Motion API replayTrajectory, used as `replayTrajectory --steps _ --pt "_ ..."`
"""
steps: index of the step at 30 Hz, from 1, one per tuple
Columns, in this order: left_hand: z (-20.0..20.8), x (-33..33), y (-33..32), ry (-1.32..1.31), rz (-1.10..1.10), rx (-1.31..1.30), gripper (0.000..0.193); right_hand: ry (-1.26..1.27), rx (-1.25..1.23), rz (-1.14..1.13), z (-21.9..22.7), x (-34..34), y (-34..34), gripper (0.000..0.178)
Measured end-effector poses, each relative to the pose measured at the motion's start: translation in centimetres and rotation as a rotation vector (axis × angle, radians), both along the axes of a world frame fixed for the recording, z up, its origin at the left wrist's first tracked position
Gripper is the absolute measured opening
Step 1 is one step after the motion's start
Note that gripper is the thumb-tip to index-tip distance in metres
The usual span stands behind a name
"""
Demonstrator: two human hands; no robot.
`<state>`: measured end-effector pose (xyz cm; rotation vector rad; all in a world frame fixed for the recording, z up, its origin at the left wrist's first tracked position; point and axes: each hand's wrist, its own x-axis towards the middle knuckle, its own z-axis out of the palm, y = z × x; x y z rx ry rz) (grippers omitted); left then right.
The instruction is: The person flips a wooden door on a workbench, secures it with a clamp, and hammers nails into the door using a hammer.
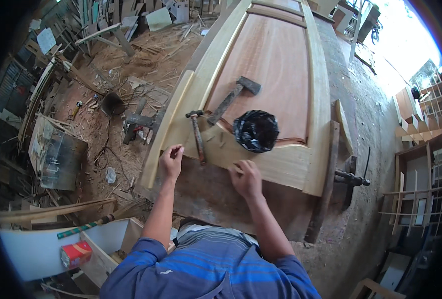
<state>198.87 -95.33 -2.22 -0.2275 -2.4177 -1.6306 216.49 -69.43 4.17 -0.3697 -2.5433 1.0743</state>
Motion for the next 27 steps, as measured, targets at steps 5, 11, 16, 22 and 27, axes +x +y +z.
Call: replayTrajectory --steps 5,11,16,22,27 --pt "2.7 -9.3 -0.8 0.068 -0.294 -0.124 0.015 -0.034 0.129 -0.16 -1.0 -12.5 -10.1 0.043" --pt "1.3 -15.9 0.5 0.055 -0.484 -0.11 0.02 -0.261 0.011 -0.349 -1.5 -15.3 -11.0 0.032" --pt "-1.0 -17.5 0.6 0.146 -0.389 -0.085 0.015 -0.11 -0.243 -0.32 2.8 -14.1 -12.0 0.03" --pt "-0.6 -17.6 1.2 0.175 -0.291 -0.054 0.012 -0.185 0.031 -0.248 -1.4 -14.4 -14.1 0.023" --pt "-0.7 -17.7 0.6 0.126 -0.27 0.033 0.016 -0.244 -0.078 -0.237 -0.7 -15.1 -14.2 0.027"
